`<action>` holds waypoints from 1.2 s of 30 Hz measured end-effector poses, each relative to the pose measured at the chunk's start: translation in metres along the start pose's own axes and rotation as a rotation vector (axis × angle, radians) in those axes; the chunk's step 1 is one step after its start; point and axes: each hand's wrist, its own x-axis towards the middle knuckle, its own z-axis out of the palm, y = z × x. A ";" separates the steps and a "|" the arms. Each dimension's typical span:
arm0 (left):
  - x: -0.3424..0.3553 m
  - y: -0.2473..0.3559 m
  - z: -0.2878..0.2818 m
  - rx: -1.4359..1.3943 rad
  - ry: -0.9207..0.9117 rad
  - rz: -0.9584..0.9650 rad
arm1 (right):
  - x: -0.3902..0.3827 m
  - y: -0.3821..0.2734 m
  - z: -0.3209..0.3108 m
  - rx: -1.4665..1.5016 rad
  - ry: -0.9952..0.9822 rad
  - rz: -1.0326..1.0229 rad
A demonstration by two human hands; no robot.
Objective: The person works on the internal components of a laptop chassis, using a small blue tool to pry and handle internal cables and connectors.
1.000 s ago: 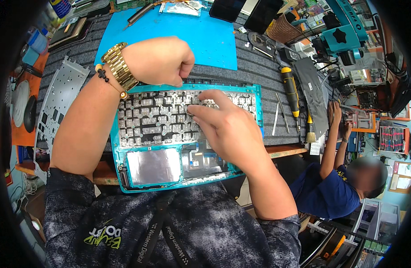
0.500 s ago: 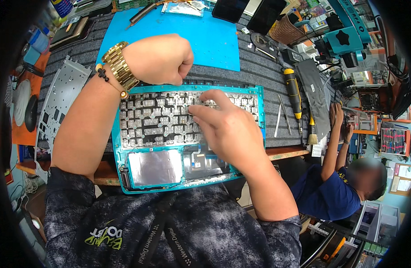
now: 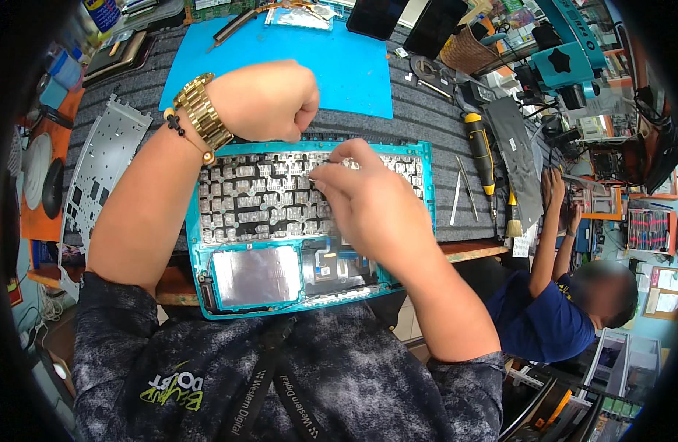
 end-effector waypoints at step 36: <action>-0.012 -0.008 -0.014 -0.011 -0.112 -0.153 | 0.013 -0.008 0.003 0.045 0.006 -0.084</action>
